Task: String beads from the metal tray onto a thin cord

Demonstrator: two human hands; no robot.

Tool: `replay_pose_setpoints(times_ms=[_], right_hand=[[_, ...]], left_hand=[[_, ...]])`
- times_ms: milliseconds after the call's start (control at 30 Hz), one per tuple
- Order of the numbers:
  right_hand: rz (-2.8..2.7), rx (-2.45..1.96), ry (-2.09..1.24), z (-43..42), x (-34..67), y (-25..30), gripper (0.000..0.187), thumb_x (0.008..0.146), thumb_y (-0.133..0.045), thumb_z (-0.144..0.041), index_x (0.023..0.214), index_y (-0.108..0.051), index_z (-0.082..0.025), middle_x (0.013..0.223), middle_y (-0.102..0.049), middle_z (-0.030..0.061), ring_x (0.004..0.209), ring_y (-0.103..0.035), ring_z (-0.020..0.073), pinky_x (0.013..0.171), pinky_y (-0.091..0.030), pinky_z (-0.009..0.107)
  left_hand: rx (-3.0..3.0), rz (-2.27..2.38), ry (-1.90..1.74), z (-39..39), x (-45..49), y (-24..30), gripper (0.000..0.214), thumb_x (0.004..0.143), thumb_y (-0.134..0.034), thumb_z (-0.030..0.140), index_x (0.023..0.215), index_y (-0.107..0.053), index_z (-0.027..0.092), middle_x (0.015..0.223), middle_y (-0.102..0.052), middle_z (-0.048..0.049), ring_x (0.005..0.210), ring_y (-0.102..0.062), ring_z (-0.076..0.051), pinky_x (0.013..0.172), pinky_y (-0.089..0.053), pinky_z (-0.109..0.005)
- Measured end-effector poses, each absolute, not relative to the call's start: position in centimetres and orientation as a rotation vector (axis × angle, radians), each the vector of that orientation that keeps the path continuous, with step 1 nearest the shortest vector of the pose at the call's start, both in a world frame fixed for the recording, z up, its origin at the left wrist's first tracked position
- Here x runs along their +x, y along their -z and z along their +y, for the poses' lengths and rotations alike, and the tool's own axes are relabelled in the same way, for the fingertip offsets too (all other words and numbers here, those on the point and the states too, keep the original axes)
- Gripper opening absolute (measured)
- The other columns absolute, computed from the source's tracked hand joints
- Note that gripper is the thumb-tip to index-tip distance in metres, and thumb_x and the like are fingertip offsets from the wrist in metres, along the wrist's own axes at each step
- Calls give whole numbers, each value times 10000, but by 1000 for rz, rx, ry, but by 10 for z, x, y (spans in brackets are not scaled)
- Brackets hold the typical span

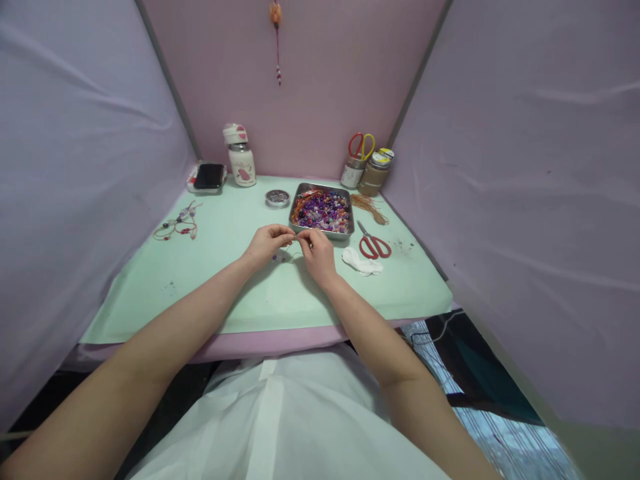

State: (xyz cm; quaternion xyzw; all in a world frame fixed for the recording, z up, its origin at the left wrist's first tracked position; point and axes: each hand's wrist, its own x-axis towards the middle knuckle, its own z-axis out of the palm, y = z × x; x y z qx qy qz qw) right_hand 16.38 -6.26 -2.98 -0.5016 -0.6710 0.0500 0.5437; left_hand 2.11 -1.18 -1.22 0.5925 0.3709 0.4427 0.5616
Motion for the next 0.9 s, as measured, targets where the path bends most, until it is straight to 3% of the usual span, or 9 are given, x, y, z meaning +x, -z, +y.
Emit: replay_pose_setpoints(times_ms=[533, 900], right_hand=[[-1541, -1228, -197, -63, 164, 28, 145, 889, -516, -261, 805, -613, -194, 793, -620, 30, 717, -533, 155, 684, -425, 297], [-1552, -1254, -203, -62, 164, 29, 140, 882, -513, -263, 801, -606, -195, 795, -621, 34, 721, -532, 156, 691, -426, 290]], left_hand=[[1468, 876, -1012, -15, 20, 8, 132, 671, -669, 238, 772, -659, 154, 696, -637, -11, 660, -547, -124, 693, -463, -293], [2003, 957, -1076, -12, 17, 17, 114, 814, -542, 235, 787, -629, 166, 732, -615, -11, 695, -531, -139, 695, -414, -280]])
